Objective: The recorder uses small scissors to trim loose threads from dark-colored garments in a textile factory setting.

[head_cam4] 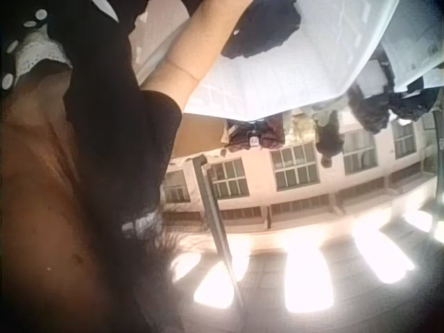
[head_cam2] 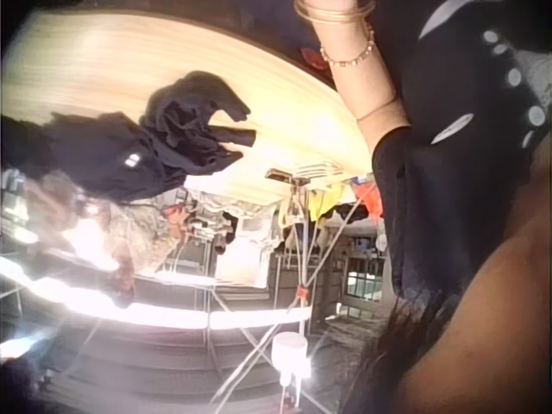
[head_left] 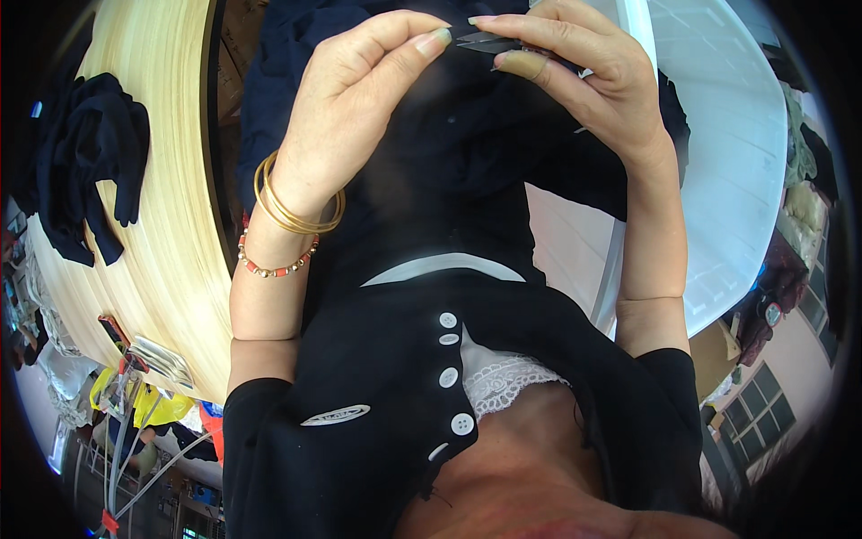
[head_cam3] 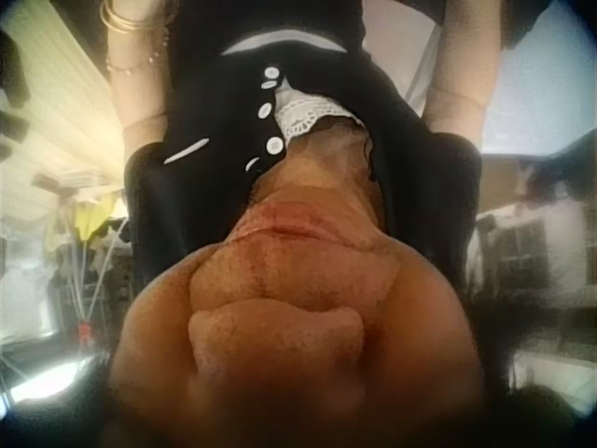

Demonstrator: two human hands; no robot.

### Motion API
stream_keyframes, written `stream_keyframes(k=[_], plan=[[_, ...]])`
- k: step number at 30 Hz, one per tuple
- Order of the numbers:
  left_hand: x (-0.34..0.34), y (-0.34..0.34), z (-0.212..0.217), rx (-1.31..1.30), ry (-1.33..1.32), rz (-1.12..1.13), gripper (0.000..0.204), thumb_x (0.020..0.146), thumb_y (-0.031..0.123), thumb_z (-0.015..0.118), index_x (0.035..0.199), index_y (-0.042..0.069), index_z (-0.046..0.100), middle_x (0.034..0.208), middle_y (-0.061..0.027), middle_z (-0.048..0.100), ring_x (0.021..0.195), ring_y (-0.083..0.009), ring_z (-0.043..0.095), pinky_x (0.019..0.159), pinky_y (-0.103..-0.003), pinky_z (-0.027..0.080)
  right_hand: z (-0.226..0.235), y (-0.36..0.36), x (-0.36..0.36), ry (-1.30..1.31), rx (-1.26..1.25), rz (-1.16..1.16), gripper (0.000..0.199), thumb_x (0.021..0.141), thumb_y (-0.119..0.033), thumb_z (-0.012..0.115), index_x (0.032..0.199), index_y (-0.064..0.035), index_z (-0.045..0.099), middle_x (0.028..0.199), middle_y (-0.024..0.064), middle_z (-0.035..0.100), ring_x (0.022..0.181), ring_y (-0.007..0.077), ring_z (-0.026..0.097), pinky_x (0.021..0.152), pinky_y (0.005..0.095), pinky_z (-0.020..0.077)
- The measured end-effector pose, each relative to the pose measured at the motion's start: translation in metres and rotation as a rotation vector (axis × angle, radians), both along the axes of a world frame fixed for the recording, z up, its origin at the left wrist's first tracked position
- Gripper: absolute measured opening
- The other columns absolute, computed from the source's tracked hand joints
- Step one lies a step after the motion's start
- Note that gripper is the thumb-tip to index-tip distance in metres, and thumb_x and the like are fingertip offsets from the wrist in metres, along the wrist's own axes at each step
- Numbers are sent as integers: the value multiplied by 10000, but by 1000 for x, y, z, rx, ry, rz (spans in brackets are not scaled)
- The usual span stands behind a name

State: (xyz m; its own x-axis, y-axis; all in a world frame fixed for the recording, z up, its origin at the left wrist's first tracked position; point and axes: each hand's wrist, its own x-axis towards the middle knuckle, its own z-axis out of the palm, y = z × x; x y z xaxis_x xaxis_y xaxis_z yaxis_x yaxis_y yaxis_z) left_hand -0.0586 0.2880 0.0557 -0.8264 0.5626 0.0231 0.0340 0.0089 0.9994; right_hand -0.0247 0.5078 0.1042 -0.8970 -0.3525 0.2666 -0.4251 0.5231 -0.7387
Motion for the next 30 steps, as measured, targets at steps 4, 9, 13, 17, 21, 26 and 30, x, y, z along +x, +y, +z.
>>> stream_keyframes(k=[4, 9, 13, 17, 21, 26, 30], plan=[[2, 8, -2, 62, -63, -13, 213, 961, 145, 583, 1087, -2, 671, 880, 31, 627, 814, -27, 528, 734, -164, 398, -45, 6, -24, 329, -257, 138, 312, 766, -17, 755, 1073, -37, 704, 759, 69, 597, 662, 173, 552, 584, 279, 420], [6, 16, -3, 190, -148, 89, 205, 959, 144, 585, 1056, -17, 667, 846, 49, 623, 766, 4, 516, 679, -142, 402, 1, -1, 2, -161, -233, -170, 301, 807, -34, 749, 1102, -33, 686, 775, -21, 555, 653, 68, 446, 572, 220, 354], [7, 18, -3, 190, -177, 18, 212, 953, 143, 596, 1074, -17, 665, 889, 31, 646, 806, -10, 547, 721, -145, 426, -3, -1, 1, -464, -277, -211, 201, 816, -69, 753, 1001, -31, 685, 727, -55, 471, 649, 25, 378, 543, 207, 299], [7, 10, 2, 167, -279, -64, 210, 929, 108, 624, 1086, -27, 660, 920, 12, 661, 834, -19, 573, 745, -152, 443, -20, 5, -9, -247, -492, -56, 176, 845, -80, 725, 751, -44, 580, 652, -84, 456, 588, 15, 376, 514, 195, 284], [11, -9, -4, 179, -350, 53, 223, 918, 78, 630, 1118, -15, 659, 990, -35, 695, 907, -73, 631, 830, -188, 481, -9, 21, 0, -203, -273, -296, 140, 859, -85, 713, 771, -55, 608, 653, -85, 482, 578, 5, 386, 509, 178, 290], [7, -8, -1, 235, -362, 105, 244, 917, 90, 635, 1144, 3, 657, 1025, -56, 699, 960, -104, 642, 886, -222, 479, -4, 7, 5, -250, -287, -402, 164, 812, -50, 743, 935, -32, 637, 781, -59, 525, 646, 20, 404, 571, 179, 326], [7, -7, 0, 320, -414, 110, 249, 915, 93, 639, 1147, 4, 656, 1035, -55, 697, 975, -104, 638, 896, -224, 474, 8, 2, 7, -105, -130, -192, 358, 794, -43, 749, 1140, -25, 657, 812, 1, 559, 669, 88, 455, 608, 214, 362]])
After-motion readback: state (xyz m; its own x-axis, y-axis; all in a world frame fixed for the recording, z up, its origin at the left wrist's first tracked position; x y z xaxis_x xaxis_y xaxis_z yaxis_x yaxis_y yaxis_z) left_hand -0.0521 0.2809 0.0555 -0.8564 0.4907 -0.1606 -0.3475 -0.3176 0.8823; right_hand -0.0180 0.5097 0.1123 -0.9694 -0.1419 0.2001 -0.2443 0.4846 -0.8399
